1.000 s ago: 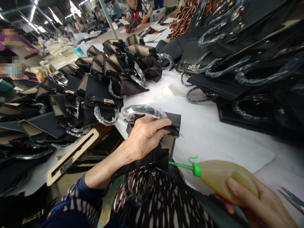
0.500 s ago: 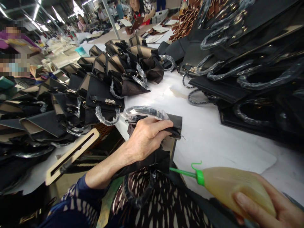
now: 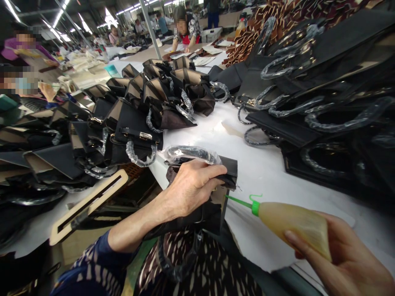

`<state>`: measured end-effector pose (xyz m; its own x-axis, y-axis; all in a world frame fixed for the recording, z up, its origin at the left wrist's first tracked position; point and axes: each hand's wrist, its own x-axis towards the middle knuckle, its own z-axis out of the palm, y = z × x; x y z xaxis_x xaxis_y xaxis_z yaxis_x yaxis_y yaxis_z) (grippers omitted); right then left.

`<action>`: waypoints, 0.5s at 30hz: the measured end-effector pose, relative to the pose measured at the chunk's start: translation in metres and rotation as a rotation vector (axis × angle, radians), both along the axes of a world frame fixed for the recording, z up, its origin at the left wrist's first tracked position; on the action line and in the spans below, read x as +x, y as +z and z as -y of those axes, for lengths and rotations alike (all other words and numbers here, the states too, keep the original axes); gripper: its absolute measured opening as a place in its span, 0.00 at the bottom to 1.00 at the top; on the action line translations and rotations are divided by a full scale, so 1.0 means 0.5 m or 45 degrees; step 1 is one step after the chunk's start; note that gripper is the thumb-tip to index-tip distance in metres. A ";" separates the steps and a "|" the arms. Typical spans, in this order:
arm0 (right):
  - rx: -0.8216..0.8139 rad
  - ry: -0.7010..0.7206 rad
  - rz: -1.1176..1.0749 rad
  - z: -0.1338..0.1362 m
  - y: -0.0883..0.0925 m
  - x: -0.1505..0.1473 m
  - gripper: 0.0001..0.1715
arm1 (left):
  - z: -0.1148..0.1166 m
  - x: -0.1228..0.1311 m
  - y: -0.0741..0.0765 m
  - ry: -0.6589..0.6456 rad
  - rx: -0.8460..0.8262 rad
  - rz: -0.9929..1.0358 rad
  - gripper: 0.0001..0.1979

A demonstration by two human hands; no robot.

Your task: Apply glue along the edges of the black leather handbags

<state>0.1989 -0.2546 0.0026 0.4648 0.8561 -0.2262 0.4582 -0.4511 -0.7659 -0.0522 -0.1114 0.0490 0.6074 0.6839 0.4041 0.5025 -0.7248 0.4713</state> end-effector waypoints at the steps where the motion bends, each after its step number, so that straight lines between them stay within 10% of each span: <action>1: 0.019 0.016 0.037 -0.004 0.002 0.001 0.31 | 0.000 0.000 0.000 0.004 -0.001 -0.004 0.10; 15: -0.031 0.033 0.085 0.003 0.009 0.001 0.30 | -0.005 -0.002 -0.007 -0.005 -0.020 -0.015 0.08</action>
<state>0.1997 -0.2559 0.0070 0.4572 0.8626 -0.2164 0.5198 -0.4566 -0.7220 -0.0534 -0.1089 0.0455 0.6146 0.6877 0.3865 0.5053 -0.7194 0.4766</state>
